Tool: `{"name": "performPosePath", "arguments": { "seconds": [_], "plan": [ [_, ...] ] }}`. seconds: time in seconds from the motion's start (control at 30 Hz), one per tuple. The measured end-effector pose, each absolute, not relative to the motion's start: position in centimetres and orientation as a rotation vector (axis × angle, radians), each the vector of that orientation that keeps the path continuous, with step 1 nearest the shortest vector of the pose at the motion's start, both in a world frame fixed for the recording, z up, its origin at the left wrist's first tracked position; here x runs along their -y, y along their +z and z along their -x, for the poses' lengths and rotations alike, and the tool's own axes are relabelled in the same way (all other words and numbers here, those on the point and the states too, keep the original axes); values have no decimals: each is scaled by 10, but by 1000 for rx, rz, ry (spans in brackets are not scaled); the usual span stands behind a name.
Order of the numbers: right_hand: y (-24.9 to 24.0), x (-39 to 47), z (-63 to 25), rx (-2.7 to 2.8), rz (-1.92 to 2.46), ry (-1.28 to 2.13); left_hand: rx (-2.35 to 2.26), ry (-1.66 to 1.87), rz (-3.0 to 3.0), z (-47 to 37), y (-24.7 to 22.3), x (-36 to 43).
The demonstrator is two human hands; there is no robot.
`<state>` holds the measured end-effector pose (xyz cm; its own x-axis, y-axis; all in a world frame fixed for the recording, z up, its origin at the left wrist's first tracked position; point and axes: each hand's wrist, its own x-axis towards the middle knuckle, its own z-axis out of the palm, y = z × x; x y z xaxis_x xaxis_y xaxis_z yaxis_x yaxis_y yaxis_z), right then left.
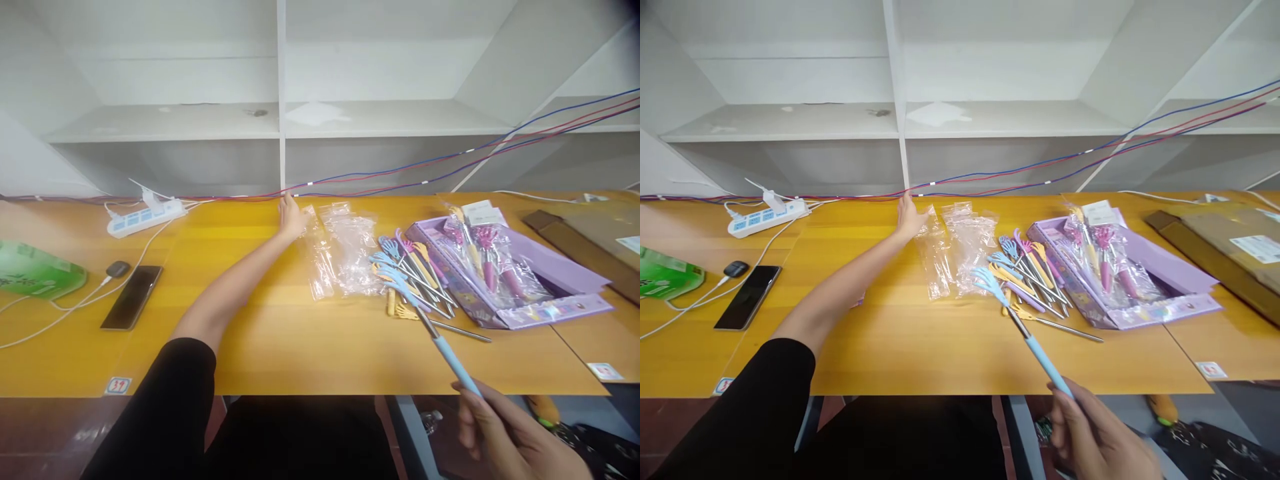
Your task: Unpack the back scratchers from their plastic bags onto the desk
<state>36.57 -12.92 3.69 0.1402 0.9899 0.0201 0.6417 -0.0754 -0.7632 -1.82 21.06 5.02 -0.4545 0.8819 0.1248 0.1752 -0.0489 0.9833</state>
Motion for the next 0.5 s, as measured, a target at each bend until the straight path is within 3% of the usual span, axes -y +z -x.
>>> {"name": "performPosePath", "arguments": {
  "seconds": [0.1, 0.23, 0.33, 0.4, 0.5],
  "plan": [
    [42, 113, -325, 1455, 1709, 1037, -1695, 1309, -1614, 28, 66, -173],
    [24, 89, -268, 1254, 1468, 1542, -919, 766, -1512, 24, 65, -76],
    [16, 77, -232, 1275, 1301, 1797, -700, 554, -1441, 12, 53, -1],
    [19, 71, -215, 1501, 1208, 1803, -769, 603, -1410, 7, 48, 30],
    [32, 61, -203, 1728, 1171, 1533, -1049, 632, -1589, 9, 45, 48]
  ]
}}
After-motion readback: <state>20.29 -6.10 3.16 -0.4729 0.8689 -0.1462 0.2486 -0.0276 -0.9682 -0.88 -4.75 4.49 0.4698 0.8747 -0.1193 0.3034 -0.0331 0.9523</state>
